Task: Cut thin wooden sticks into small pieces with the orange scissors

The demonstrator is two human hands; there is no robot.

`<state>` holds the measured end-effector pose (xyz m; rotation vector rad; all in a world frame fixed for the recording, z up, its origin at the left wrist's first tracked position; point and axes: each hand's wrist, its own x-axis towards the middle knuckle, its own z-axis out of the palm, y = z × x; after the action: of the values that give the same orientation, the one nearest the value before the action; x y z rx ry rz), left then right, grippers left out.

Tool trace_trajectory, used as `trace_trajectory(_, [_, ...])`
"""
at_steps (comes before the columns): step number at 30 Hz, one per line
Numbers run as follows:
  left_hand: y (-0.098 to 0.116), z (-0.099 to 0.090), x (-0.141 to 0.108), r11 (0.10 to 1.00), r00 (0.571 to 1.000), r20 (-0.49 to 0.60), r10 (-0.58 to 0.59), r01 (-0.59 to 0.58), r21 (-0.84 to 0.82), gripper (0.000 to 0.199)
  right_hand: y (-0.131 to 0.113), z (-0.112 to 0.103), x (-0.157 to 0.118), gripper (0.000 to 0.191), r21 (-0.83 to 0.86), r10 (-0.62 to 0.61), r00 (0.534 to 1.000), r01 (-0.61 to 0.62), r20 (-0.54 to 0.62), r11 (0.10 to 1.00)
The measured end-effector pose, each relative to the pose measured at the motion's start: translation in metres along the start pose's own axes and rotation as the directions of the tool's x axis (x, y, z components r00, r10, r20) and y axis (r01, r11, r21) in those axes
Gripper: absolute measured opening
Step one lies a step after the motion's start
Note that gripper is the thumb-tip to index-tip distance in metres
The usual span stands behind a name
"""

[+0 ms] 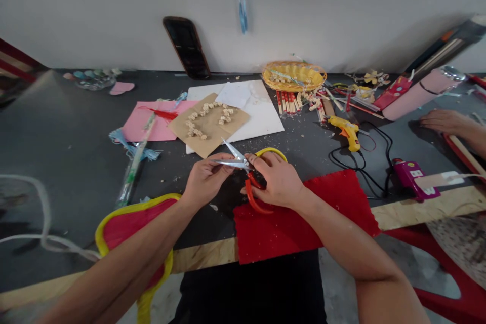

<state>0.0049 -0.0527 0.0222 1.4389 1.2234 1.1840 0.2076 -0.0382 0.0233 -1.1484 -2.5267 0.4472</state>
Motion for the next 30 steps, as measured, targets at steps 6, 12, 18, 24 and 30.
trace_trajectory(6, [0.002, -0.004, 0.001, 0.999, 0.996, 0.088, 0.03, -0.033, 0.028, 0.016, 0.005, -0.002, 0.001, 0.077, -0.033, -0.091, 0.995, 0.089, -0.047, 0.995])
trace_trajectory(12, [0.002, -0.005, 0.0, 1.0, 0.996, 0.093, -0.003, 0.002, 0.009, 0.02, 0.007, -0.001, 0.001, 0.08, 0.062, -0.103, 0.995, 0.104, -0.01, 0.993])
trace_trajectory(18, [0.0, -0.002, 0.0, 0.998, 0.998, 0.048, -0.037, 0.039, -0.054, 0.021, 0.003, 0.001, -0.001, 0.074, 0.056, -0.053, 0.999, 0.053, 0.004, 0.997])
trace_trajectory(24, [-0.001, 0.003, -0.001, 0.997, 0.996, -0.058, -0.065, 0.062, -0.054, 0.028, -0.003, 0.003, 0.0, 0.073, 0.06, 0.025, 0.999, -0.024, -0.025, 0.998])
trace_trajectory(30, [-0.004, 0.003, -0.002, 0.996, 0.994, -0.078, -0.072, 0.068, -0.06, 0.024, -0.003, 0.004, 0.002, 0.072, 0.077, 0.038, 0.999, -0.036, -0.033, 0.996])
